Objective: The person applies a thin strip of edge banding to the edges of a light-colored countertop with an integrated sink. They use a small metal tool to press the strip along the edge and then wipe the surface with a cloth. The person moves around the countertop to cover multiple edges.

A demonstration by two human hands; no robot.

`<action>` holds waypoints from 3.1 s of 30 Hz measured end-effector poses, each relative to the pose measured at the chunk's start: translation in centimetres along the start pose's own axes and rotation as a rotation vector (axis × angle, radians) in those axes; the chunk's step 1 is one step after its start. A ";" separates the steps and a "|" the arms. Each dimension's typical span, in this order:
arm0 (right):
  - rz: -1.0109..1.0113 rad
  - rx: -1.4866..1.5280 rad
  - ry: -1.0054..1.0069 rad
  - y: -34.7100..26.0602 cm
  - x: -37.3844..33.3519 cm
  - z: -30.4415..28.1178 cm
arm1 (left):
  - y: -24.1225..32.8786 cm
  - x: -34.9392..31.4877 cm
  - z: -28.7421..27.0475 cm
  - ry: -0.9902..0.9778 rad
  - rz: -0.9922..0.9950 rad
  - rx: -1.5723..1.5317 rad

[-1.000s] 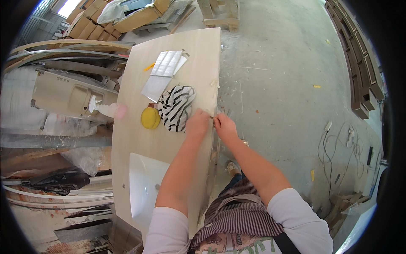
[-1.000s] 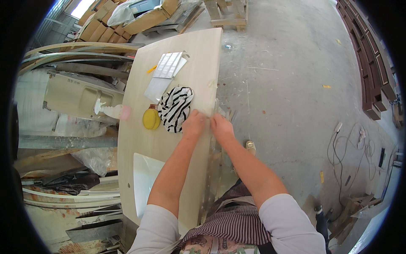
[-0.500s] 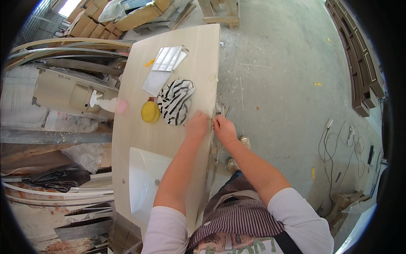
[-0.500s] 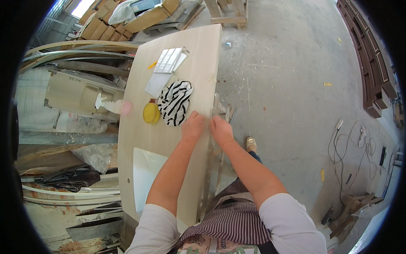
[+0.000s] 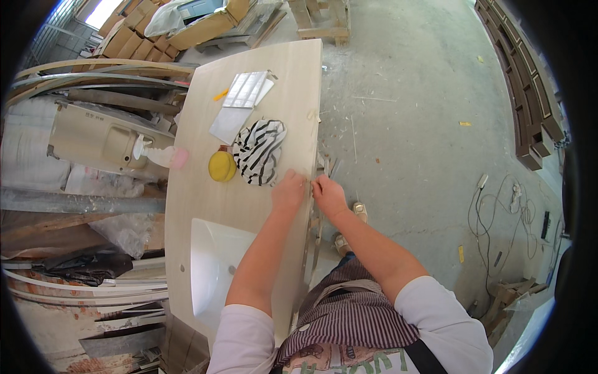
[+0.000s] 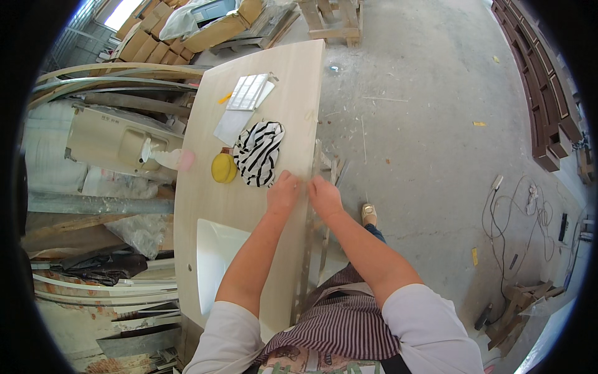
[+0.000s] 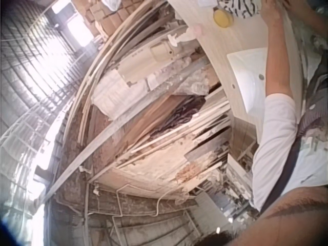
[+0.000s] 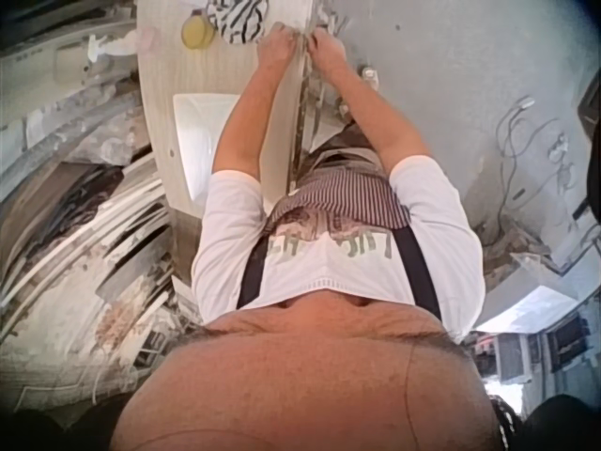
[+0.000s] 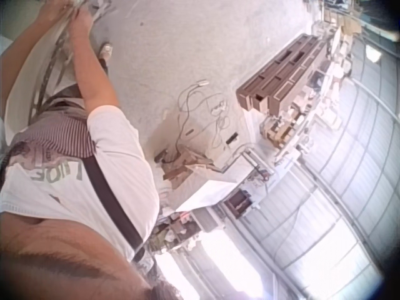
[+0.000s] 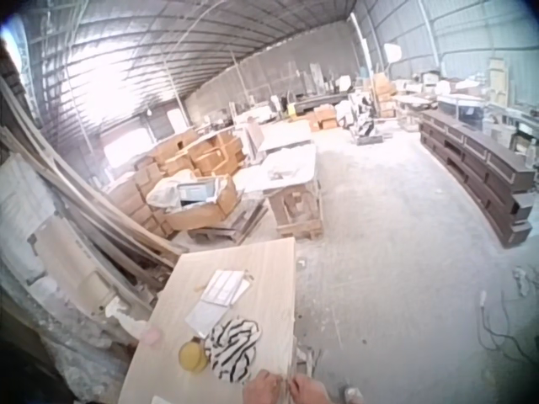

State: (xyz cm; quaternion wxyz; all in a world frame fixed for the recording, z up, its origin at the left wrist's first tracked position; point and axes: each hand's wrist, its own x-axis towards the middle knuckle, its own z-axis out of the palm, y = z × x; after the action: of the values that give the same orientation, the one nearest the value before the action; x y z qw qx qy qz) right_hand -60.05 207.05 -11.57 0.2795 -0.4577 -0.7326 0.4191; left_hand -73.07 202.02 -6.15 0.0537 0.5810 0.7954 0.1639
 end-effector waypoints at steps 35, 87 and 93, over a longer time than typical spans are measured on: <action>0.047 0.014 -0.055 -0.1 -0.2 0.1 | 0.0 -0.5 -1.0 0.016 0.004 -0.086; 0.045 0.157 -0.058 -0.9 0.9 -1.5 | 0.1 -0.1 0.9 0.062 -0.054 -0.137; -0.036 0.087 0.025 0.0 -0.2 -0.4 | -0.4 -0.6 0.6 0.062 0.020 -0.129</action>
State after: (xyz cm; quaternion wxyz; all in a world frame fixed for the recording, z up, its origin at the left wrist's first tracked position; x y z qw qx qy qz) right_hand -59.62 207.05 -11.35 0.3157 -0.4370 -0.7183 0.4398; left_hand -73.08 201.47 -6.91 0.0649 0.5787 0.7787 0.2334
